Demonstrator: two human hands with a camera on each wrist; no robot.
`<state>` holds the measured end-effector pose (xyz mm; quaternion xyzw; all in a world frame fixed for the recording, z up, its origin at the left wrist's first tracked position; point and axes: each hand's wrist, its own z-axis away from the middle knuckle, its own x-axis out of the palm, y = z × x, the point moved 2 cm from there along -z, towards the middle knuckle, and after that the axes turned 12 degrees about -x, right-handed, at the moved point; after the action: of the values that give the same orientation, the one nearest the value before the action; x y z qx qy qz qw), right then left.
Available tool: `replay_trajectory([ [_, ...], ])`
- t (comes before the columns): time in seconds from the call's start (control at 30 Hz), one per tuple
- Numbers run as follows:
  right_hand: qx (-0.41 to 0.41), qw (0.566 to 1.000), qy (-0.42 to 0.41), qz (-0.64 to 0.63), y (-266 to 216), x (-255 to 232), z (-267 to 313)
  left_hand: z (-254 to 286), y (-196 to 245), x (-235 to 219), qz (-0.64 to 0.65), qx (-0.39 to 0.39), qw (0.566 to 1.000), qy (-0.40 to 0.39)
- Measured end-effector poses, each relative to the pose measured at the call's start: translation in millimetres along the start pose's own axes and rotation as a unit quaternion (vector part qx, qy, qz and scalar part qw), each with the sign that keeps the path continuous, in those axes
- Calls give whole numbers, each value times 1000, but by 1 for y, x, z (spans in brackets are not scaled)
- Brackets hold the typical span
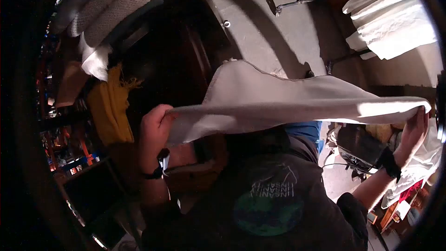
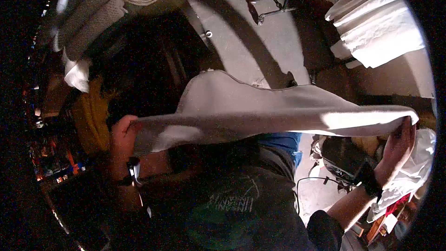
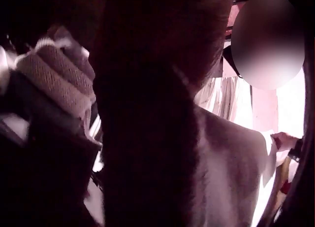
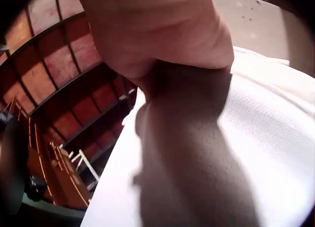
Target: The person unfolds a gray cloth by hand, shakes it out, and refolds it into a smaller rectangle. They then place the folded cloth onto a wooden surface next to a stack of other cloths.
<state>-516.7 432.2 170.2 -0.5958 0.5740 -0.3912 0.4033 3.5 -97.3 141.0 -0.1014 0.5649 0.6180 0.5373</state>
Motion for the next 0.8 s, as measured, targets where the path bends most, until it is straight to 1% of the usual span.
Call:
replay_trajectory([
  [0.03,-6,999,19,37,-8,19,-4,-13,10,3,1,3,1000,2],
  [0.07,-205,921,-126,306,-16,35,-9,-27,20,8,153,-61,984,-63],
  [0.1,-374,715,-252,533,-20,51,-7,-34,31,15,300,-121,937,-128],
  [0.13,-375,716,-246,535,-26,61,-2,-34,54,16,300,-115,938,-128],
  [0.17,-302,811,-196,462,-34,74,4,-27,85,17,387,-127,891,-203],
  [0.2,-224,888,-144,376,-42,91,9,-23,108,21,468,-137,829,-274],
  [0.23,-141,945,-93,280,-50,113,19,-22,115,26,469,-133,830,-272],
  [0.27,-53,982,-42,178,-58,136,33,-18,119,32,474,-104,816,-314],
  [0.3,38,996,10,75,-67,160,52,-13,125,39,477,-76,799,-358],
  [0.33,18,995,-32,97,-89,193,82,-8,132,49,475,-77,799,-361],
  [0.37,-1,990,-73,121,-111,222,113,-2,143,59,494,-73,780,-377],
  [0.4,7,987,-99,129,-115,237,138,3,154,69,513,-70,760,-393],
  [0.43,14,982,-126,139,-112,248,160,8,162,78,512,-72,756,-403],
  [0.47,-107,959,-220,145,-114,260,175,12,169,86,529,-93,741,-404],
  [0.5,-226,911,-312,147,-116,270,188,16,175,92,547,-113,725,-402],
  [0.57,-301,869,-382,90,-118,290,198,17,181,99,562,-121,714,-400],
  [0.6,-302,867,-385,90,-116,293,202,15,180,101,558,-131,720,-390],
  [0.63,-325,847,-404,116,-113,295,208,14,179,102,554,-141,727,-380],
  [0.67,-346,825,-423,141,-112,298,213,12,175,103,559,-150,724,-376],
  [0.7,-346,823,-429,137,-112,299,216,12,173,105,570,-155,715,-375],
  [0.73,-349,808,-448,158,-113,300,220,12,170,105,585,-160,699,-379],
  [0.77,-352,791,-466,180,-113,301,222,12,167,107,603,-166,680,-384],
  [0.8,-339,787,-482,186,-115,302,223,13,165,108,622,-175,655,-392],
])
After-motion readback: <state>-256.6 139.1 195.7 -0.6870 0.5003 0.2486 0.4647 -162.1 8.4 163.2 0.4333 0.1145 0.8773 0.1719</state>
